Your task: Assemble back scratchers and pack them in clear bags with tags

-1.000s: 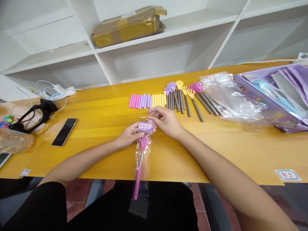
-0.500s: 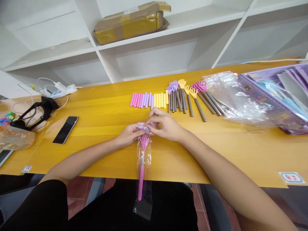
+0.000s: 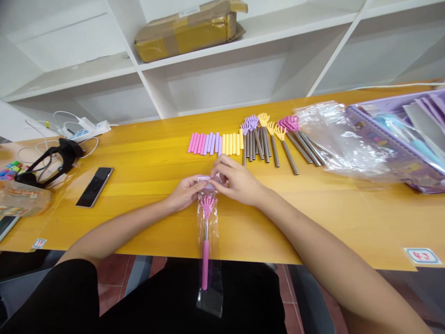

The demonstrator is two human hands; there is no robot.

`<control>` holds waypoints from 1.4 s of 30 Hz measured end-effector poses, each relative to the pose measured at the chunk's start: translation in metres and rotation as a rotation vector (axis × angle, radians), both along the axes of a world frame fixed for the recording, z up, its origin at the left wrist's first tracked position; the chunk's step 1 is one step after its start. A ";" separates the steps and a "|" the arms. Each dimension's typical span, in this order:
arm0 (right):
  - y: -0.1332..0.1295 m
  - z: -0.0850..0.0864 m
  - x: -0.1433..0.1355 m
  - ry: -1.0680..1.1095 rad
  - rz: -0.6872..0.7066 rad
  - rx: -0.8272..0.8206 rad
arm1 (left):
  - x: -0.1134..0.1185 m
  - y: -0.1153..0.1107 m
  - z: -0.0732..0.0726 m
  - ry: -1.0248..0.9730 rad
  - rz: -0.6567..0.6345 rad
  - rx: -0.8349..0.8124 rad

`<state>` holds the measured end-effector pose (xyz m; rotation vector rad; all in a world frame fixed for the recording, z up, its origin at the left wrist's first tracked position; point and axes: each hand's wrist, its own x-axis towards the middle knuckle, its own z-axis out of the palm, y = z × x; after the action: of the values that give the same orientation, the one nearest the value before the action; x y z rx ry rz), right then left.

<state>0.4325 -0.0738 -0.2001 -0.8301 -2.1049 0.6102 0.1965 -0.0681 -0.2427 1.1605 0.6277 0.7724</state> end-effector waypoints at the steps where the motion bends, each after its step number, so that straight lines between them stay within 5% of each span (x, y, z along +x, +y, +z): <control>1: 0.000 -0.002 -0.001 0.012 -0.027 -0.045 | -0.001 0.000 0.000 0.034 0.006 0.034; 13: -0.001 -0.003 -0.002 0.045 0.154 -0.599 | -0.002 0.000 0.007 0.160 -0.110 0.192; 22: 0.000 0.006 0.006 0.029 0.290 -0.740 | -0.004 0.001 0.003 0.196 -0.158 0.131; 28: -0.006 0.034 0.018 -0.121 0.307 -0.754 | -0.005 0.002 0.004 0.157 -0.269 0.103; 31: -0.034 0.049 0.020 -0.262 0.170 -0.794 | -0.005 0.001 0.005 0.102 -0.316 0.086; 34: -0.081 0.047 0.014 -0.256 -0.005 -0.817 | -0.006 0.001 0.005 0.132 -0.303 0.082; 37: -0.134 0.025 -0.003 -0.044 -0.169 -0.861 | -0.008 0.002 0.005 0.141 -0.330 0.073; 42: -0.192 -0.015 -0.030 0.258 -0.239 -1.092 | -0.008 0.003 0.002 0.104 -0.393 0.072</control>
<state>0.4028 -0.2658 -0.2155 -1.4414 -1.3009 1.6704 0.1883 -0.0650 -0.2409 1.3449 0.4399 0.4040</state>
